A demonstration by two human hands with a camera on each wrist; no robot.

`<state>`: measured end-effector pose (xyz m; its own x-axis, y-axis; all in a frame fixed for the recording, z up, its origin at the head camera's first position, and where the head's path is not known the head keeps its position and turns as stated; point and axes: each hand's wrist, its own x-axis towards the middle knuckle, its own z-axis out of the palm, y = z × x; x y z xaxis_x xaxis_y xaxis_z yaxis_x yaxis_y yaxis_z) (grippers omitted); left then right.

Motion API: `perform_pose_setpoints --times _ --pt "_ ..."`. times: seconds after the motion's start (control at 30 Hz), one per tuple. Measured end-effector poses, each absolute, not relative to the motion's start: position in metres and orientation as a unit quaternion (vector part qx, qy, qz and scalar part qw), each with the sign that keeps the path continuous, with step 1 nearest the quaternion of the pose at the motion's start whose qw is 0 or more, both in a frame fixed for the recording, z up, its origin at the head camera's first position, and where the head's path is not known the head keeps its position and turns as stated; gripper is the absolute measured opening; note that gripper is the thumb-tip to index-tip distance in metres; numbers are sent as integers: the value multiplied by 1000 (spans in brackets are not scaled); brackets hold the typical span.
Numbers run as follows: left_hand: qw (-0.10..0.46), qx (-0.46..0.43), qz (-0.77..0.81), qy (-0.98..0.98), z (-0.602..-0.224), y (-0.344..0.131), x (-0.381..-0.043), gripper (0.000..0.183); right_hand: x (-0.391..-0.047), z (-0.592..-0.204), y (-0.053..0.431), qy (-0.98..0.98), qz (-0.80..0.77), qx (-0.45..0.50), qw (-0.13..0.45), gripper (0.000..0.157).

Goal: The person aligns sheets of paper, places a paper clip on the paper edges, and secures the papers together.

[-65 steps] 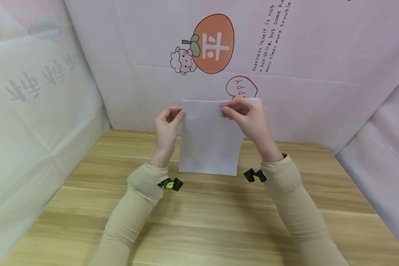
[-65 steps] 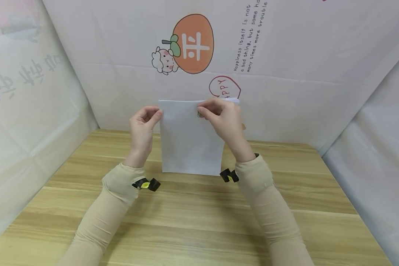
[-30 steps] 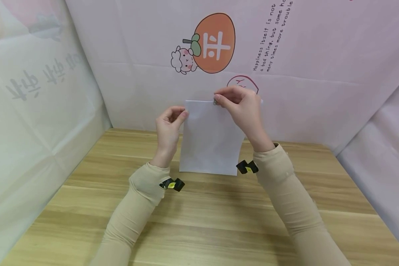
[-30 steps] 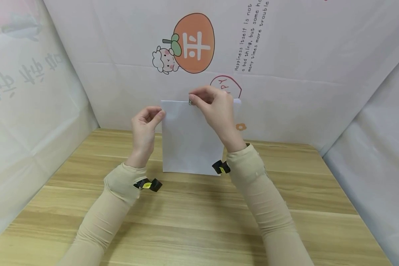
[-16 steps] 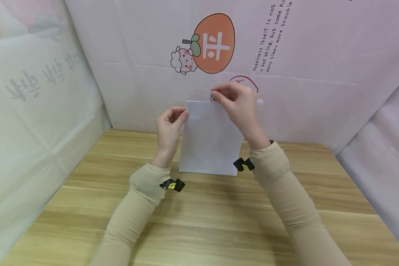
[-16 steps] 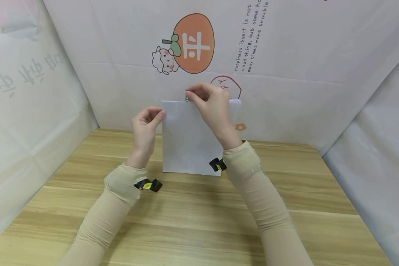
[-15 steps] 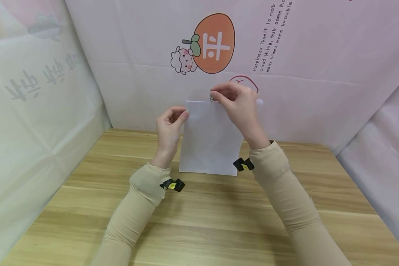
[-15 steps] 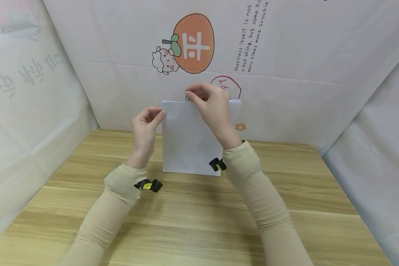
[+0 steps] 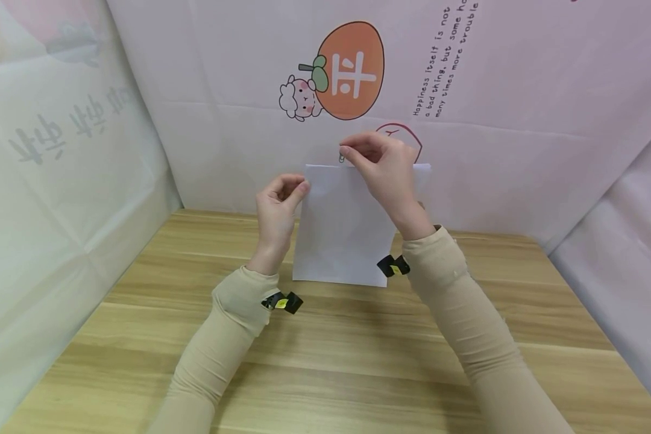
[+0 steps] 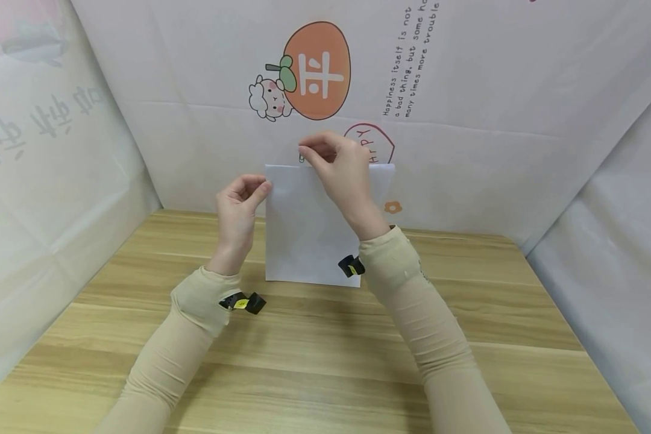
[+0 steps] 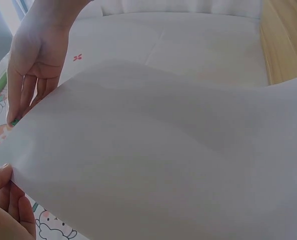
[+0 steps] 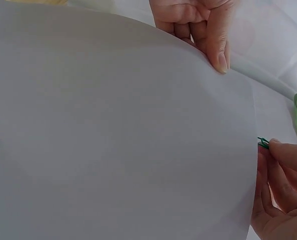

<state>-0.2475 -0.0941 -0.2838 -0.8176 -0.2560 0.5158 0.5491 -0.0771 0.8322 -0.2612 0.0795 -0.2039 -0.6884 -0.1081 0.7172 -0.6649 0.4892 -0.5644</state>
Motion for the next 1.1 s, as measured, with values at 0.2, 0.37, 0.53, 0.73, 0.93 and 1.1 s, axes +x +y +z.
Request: perform_pose_setpoints --times 0.2,0.37,0.53,0.73,0.93,1.1 --pt "280 -121 -721 -622 -283 -94 -247 18 -262 -205 76 -808 437 242 313 17" --pt "279 -121 -721 -623 -283 -94 -247 19 -261 -206 73 -806 438 245 313 18" --pt "278 -121 -723 -621 -283 -94 -247 20 -260 -207 72 -804 439 250 312 19" --pt "277 -119 -726 -618 -283 -94 -247 20 -259 -208 70 -808 435 249 311 18" --pt "276 -121 -726 -619 -283 -95 -247 20 -258 -208 68 -809 432 252 308 19" --pt "277 -122 -727 -617 -284 -95 -247 19 -257 -207 66 -811 429 255 305 19"
